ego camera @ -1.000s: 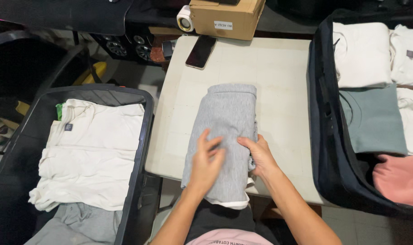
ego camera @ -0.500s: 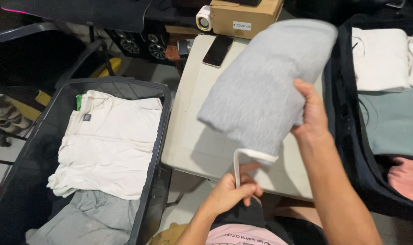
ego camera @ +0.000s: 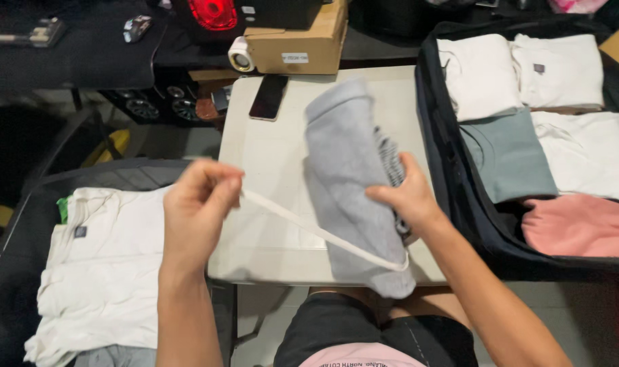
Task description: The person folds various garments including t-shirts, shorts, and pants on a white table and places them into an open suitcase. Items are handled one at a time, folded neatly, and arranged in the suitcase.
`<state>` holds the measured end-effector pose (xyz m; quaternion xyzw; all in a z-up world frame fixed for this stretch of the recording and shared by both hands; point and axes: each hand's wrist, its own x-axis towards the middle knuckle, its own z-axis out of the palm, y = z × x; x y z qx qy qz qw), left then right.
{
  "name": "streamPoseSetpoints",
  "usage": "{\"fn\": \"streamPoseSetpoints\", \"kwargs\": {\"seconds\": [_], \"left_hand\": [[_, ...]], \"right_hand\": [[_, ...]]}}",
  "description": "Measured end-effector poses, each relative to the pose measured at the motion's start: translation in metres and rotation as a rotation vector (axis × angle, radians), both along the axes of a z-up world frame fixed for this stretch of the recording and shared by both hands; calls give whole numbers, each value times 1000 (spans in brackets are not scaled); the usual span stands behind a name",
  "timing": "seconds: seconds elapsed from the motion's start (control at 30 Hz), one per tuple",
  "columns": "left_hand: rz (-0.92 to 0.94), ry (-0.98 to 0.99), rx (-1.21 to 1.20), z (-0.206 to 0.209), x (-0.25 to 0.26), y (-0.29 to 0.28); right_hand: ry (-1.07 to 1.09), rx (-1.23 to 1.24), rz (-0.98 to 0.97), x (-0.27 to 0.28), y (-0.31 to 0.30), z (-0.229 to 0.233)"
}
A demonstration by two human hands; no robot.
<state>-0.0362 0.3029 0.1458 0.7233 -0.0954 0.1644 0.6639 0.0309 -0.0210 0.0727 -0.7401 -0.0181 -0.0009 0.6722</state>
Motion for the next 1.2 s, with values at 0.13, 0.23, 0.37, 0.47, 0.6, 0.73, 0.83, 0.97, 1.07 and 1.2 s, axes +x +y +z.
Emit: {"fn": "streamPoseSetpoints", "kwargs": {"seconds": [0.13, 0.23, 0.37, 0.47, 0.6, 0.73, 0.83, 0.97, 1.07, 1.2], "left_hand": [[-122, -33, -28, 25, 59, -42], [-167, -150, 164, 28, 90, -88], [-206, -143, 579, 33, 120, -132], [-211, -81, 893, 34, 139, -143], [-316, -12, 1178, 25, 149, -142], [-444, -5, 1227, 12, 134, -148], [-558, -60, 1199, 4, 113, -160], [-505, -136, 1231, 4, 96, -165], [-484, -215, 1230, 12, 85, -164], [-388, -440, 1222, 28, 62, -160]], "right_hand": [[44, -200, 117, -27, 17, 1], [118, -248, 189, -43, 26, 3], [-33, -152, 278, -58, 29, 1], [-50, -131, 271, -65, 27, 0], [-51, -71, 251, -72, 23, 2], [-75, -162, 231, -70, 25, 1], [-76, -84, 204, -68, 25, -4], [-167, -92, 181, -67, 20, -11], [-201, -114, 172, -68, 18, -9], [-97, -27, 130, -67, 16, 3]]}}
